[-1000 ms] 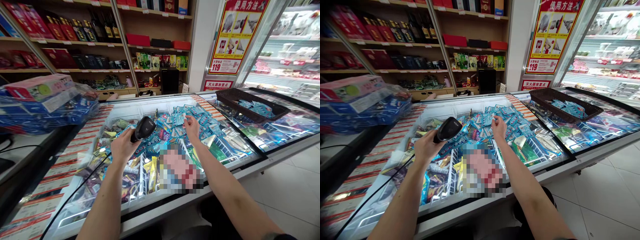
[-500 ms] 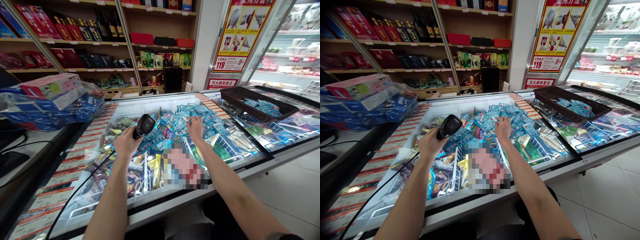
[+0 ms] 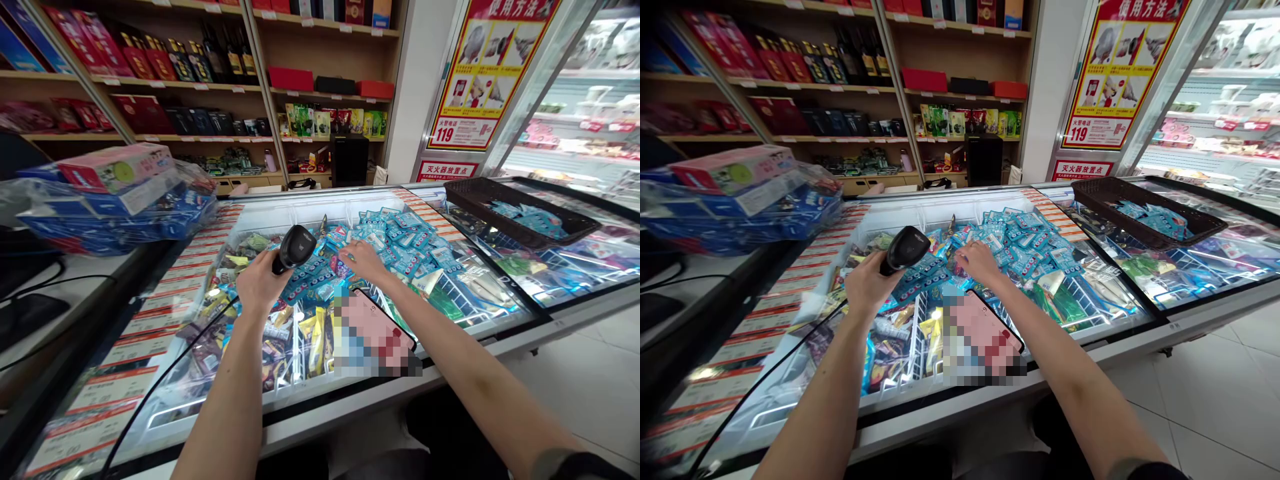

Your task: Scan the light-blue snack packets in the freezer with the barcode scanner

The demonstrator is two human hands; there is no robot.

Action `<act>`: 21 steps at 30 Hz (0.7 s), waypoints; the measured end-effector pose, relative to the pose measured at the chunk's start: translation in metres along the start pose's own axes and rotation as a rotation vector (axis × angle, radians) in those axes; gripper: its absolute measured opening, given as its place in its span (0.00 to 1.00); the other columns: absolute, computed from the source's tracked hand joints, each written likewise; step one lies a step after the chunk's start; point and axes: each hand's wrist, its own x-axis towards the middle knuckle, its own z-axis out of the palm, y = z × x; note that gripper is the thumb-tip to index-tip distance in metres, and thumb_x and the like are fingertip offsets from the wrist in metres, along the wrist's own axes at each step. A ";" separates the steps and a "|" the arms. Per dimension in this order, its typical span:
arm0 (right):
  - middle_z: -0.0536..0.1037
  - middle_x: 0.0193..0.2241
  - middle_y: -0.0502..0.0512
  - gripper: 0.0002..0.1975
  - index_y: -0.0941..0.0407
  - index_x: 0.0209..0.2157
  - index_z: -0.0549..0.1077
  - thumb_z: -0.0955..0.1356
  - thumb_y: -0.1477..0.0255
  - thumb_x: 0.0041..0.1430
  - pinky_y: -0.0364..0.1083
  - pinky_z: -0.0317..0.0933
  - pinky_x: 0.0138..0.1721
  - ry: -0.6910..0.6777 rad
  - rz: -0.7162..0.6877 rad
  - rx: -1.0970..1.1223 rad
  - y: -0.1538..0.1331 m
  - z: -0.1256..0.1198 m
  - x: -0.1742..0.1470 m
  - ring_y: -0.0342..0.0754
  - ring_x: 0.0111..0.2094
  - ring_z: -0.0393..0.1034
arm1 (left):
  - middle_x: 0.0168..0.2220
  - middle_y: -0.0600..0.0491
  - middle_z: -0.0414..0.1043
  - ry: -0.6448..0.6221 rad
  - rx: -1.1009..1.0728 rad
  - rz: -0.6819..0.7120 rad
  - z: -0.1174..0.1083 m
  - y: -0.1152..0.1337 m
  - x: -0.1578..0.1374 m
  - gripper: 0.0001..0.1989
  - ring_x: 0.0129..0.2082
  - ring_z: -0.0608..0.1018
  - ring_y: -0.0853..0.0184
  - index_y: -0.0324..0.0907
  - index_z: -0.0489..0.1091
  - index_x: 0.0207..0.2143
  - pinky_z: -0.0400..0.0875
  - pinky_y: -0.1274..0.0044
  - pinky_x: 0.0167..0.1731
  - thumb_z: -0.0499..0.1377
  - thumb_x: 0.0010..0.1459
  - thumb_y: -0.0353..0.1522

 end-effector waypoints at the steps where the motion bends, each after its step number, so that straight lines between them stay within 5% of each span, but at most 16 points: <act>1: 0.75 0.36 0.55 0.17 0.54 0.39 0.75 0.60 0.61 0.62 0.47 0.55 0.46 -0.039 0.006 -0.008 -0.004 0.002 0.005 0.49 0.40 0.66 | 0.39 0.53 0.73 0.005 -0.010 0.000 -0.001 0.000 0.000 0.18 0.38 0.74 0.62 0.47 0.69 0.43 0.56 0.76 0.26 0.55 0.51 0.43; 6: 0.73 0.36 0.57 0.28 0.52 0.39 0.75 0.54 0.48 0.59 0.49 0.55 0.45 -0.121 0.050 -0.040 -0.025 0.019 0.022 0.51 0.45 0.64 | 0.37 0.53 0.73 -0.004 -0.012 0.015 -0.003 0.000 0.000 0.17 0.37 0.74 0.62 0.46 0.69 0.41 0.56 0.76 0.25 0.55 0.51 0.43; 10: 0.71 0.40 0.60 0.31 0.54 0.40 0.74 0.61 0.43 0.48 0.50 0.56 0.46 -0.065 0.095 -0.050 -0.032 0.032 0.029 0.55 0.48 0.61 | 0.37 0.53 0.73 -0.022 -0.019 0.063 -0.002 0.001 0.000 0.17 0.37 0.74 0.62 0.47 0.69 0.42 0.56 0.76 0.25 0.55 0.51 0.43; 16: 0.72 0.38 0.56 0.29 0.57 0.42 0.69 0.72 0.54 0.41 0.47 0.59 0.42 -0.043 0.175 0.205 -0.018 0.026 0.028 0.50 0.41 0.66 | 0.38 0.53 0.73 -0.046 -0.024 0.090 -0.004 0.004 0.000 0.19 0.38 0.74 0.62 0.46 0.68 0.44 0.57 0.76 0.26 0.55 0.51 0.44; 21: 0.70 0.26 0.46 0.20 0.53 0.45 0.64 0.68 0.65 0.49 0.46 0.62 0.32 0.077 0.305 0.392 0.008 0.005 0.006 0.45 0.28 0.66 | 0.40 0.52 0.73 -0.126 -0.036 0.151 -0.002 0.008 -0.001 0.18 0.39 0.74 0.62 0.46 0.68 0.43 0.58 0.77 0.26 0.54 0.52 0.42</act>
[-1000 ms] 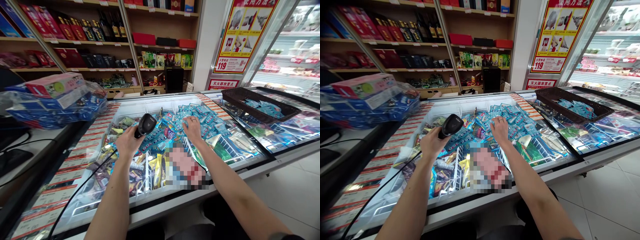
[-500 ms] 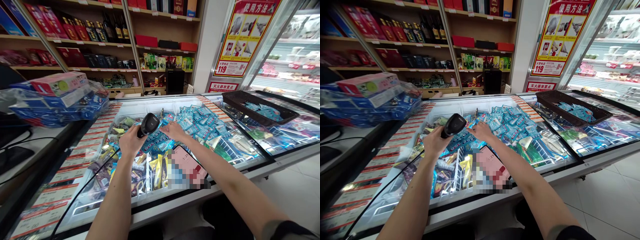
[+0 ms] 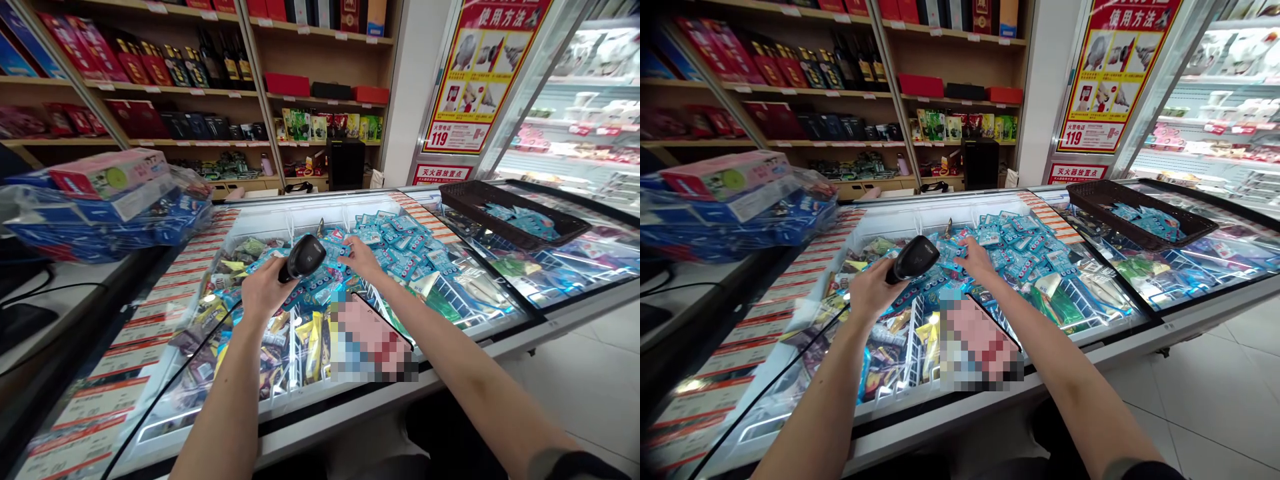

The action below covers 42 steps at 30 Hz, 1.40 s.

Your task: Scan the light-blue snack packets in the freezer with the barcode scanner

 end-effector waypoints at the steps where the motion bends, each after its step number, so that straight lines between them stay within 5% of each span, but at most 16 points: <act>1: 0.69 0.25 0.46 0.18 0.53 0.44 0.65 0.67 0.66 0.50 0.45 0.62 0.32 0.024 -0.012 0.043 0.006 -0.007 -0.003 0.44 0.27 0.66 | 0.40 0.52 0.73 -0.013 -0.005 0.018 0.001 0.001 0.000 0.18 0.39 0.74 0.63 0.46 0.68 0.43 0.58 0.77 0.26 0.54 0.52 0.42; 8: 0.68 0.27 0.48 0.17 0.54 0.47 0.64 0.63 0.68 0.54 0.46 0.63 0.32 0.184 -0.026 0.141 0.031 -0.035 -0.016 0.45 0.28 0.65 | 0.40 0.53 0.73 -0.072 0.050 0.170 0.010 0.013 -0.001 0.16 0.37 0.74 0.63 0.47 0.68 0.43 0.59 0.76 0.26 0.53 0.53 0.39; 19: 0.68 0.30 0.50 0.18 0.54 0.50 0.64 0.61 0.69 0.56 0.45 0.60 0.36 0.252 -0.083 0.012 0.029 -0.041 -0.017 0.46 0.31 0.65 | 0.40 0.52 0.73 -0.153 0.115 0.261 0.010 0.020 -0.001 0.17 0.37 0.74 0.62 0.48 0.66 0.45 0.59 0.75 0.25 0.53 0.53 0.39; 42: 0.68 0.29 0.50 0.19 0.54 0.50 0.63 0.60 0.68 0.56 0.45 0.61 0.37 0.200 -0.092 0.023 0.031 -0.041 -0.016 0.46 0.31 0.65 | 0.40 0.50 0.72 -0.209 0.144 0.282 0.012 0.024 -0.002 0.17 0.38 0.74 0.62 0.48 0.66 0.46 0.59 0.75 0.24 0.51 0.54 0.40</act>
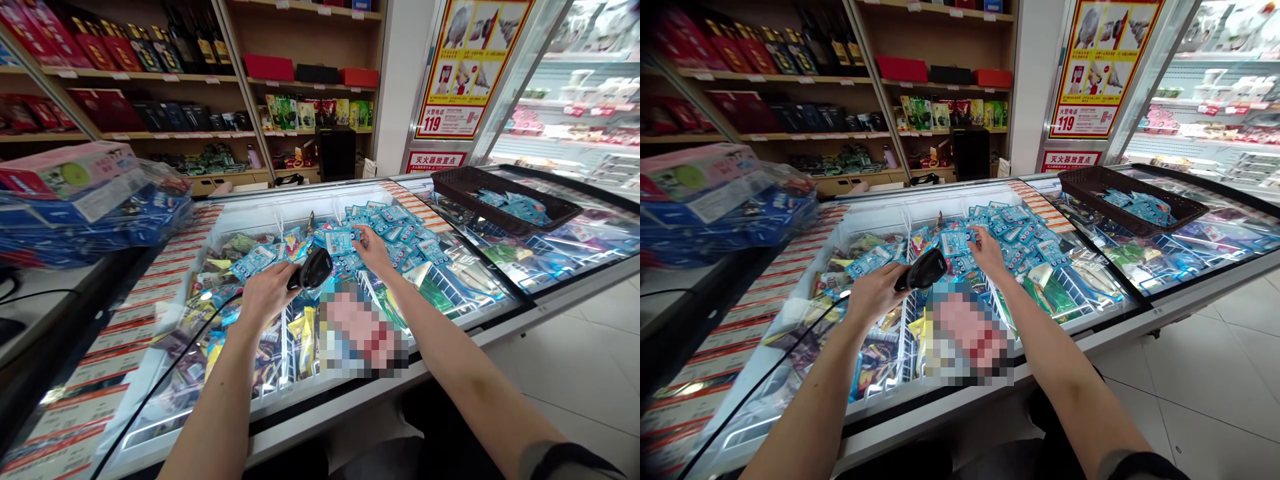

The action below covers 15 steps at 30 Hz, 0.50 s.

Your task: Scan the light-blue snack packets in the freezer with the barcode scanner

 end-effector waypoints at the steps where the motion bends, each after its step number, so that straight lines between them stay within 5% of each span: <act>1: 0.68 0.29 0.50 0.19 0.54 0.50 0.63 0.60 0.68 0.56 0.45 0.61 0.37 -0.002 0.002 -0.002 0.000 0.000 0.000 0.46 0.31 0.65 | 0.40 0.50 0.72 0.004 -0.004 -0.002 0.000 0.000 0.000 0.17 0.37 0.74 0.62 0.47 0.66 0.46 0.59 0.75 0.24 0.51 0.54 0.40; 15: 0.68 0.30 0.50 0.19 0.54 0.50 0.62 0.60 0.67 0.57 0.45 0.60 0.36 -0.012 -0.013 -0.002 0.001 0.000 0.000 0.46 0.31 0.65 | 0.40 0.51 0.71 0.004 0.003 0.016 0.001 -0.001 0.000 0.17 0.37 0.74 0.62 0.48 0.65 0.47 0.58 0.75 0.24 0.51 0.55 0.39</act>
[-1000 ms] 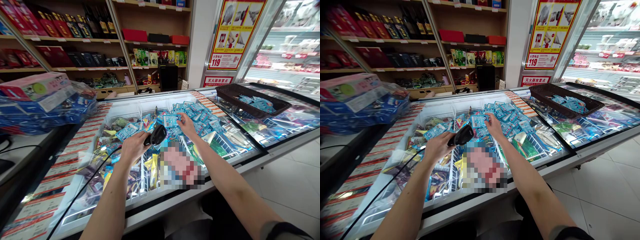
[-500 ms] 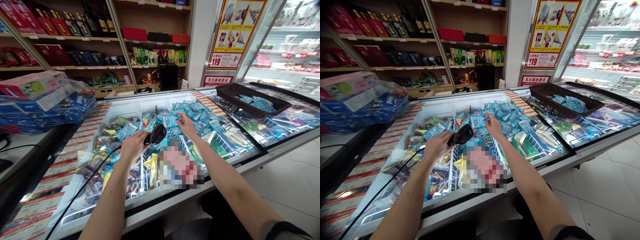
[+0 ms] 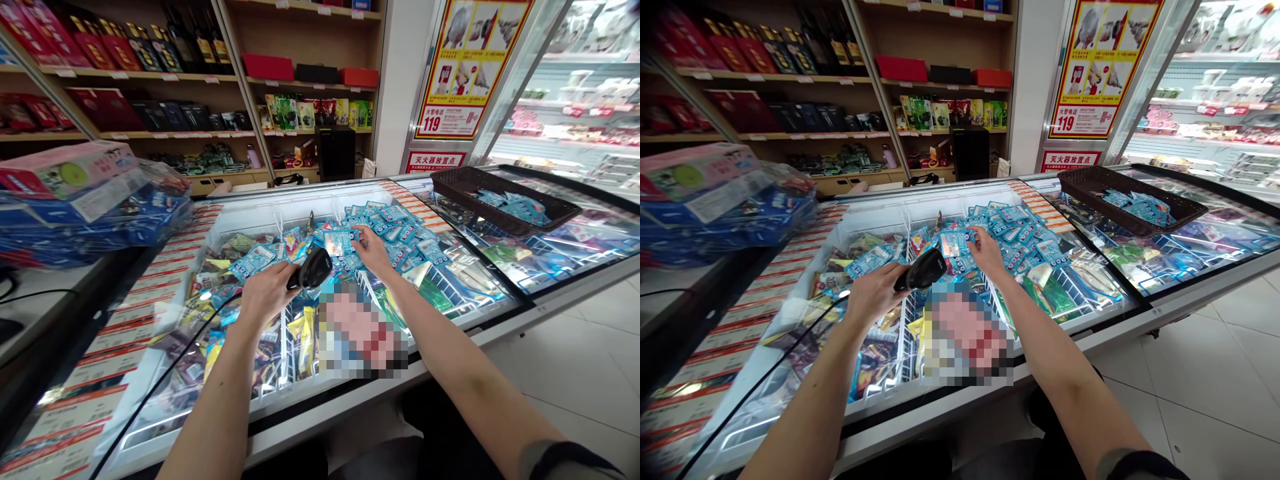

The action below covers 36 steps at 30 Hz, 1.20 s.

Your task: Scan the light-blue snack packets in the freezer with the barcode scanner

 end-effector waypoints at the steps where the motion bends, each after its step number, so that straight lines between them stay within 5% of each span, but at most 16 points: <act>1: 0.68 0.30 0.50 0.19 0.54 0.50 0.62 0.60 0.67 0.57 0.45 0.60 0.36 0.003 -0.003 0.002 0.000 0.000 0.000 0.46 0.31 0.65 | 0.40 0.51 0.71 0.000 0.001 0.002 0.000 0.000 0.000 0.17 0.37 0.74 0.62 0.48 0.65 0.47 0.58 0.75 0.24 0.51 0.55 0.39; 14: 0.68 0.30 0.51 0.20 0.53 0.54 0.61 0.60 0.69 0.59 0.46 0.61 0.37 0.089 -0.035 -0.005 0.002 -0.002 0.000 0.45 0.28 0.63 | 0.39 0.53 0.72 0.084 -0.022 -0.066 0.000 -0.002 -0.001 0.16 0.38 0.74 0.63 0.48 0.66 0.45 0.58 0.75 0.24 0.52 0.54 0.39; 22: 0.65 0.48 0.61 0.20 0.56 0.52 0.66 0.62 0.70 0.58 0.52 0.55 0.51 0.107 -0.035 -0.284 0.003 -0.004 -0.002 0.53 0.48 0.60 | 0.40 0.54 0.73 0.148 -0.032 -0.135 0.000 -0.009 -0.004 0.16 0.37 0.74 0.63 0.48 0.67 0.44 0.56 0.76 0.24 0.53 0.54 0.40; 29: 0.65 0.53 0.54 0.15 0.49 0.46 0.72 0.61 0.63 0.61 0.55 0.49 0.54 -0.196 -0.144 -0.464 -0.009 -0.018 -0.006 0.54 0.55 0.52 | 0.41 0.54 0.73 0.179 -0.047 -0.157 0.001 -0.013 -0.005 0.16 0.36 0.74 0.63 0.47 0.68 0.44 0.54 0.76 0.23 0.55 0.52 0.40; 33: 0.60 0.58 0.51 0.33 0.44 0.55 0.62 0.66 0.48 0.49 0.58 0.45 0.56 -0.481 -0.227 -0.492 -0.008 -0.029 -0.006 0.58 0.59 0.46 | 0.41 0.54 0.73 0.199 -0.050 -0.191 -0.001 -0.015 -0.006 0.17 0.36 0.74 0.63 0.46 0.68 0.44 0.54 0.76 0.23 0.55 0.52 0.40; 36: 0.57 0.60 0.49 0.35 0.42 0.57 0.58 0.64 0.46 0.49 0.57 0.43 0.57 -0.499 -0.239 -0.527 -0.003 -0.029 -0.006 0.57 0.60 0.45 | 0.40 0.53 0.73 0.209 -0.049 -0.229 -0.002 -0.017 -0.006 0.16 0.36 0.74 0.63 0.46 0.68 0.43 0.54 0.76 0.24 0.54 0.53 0.41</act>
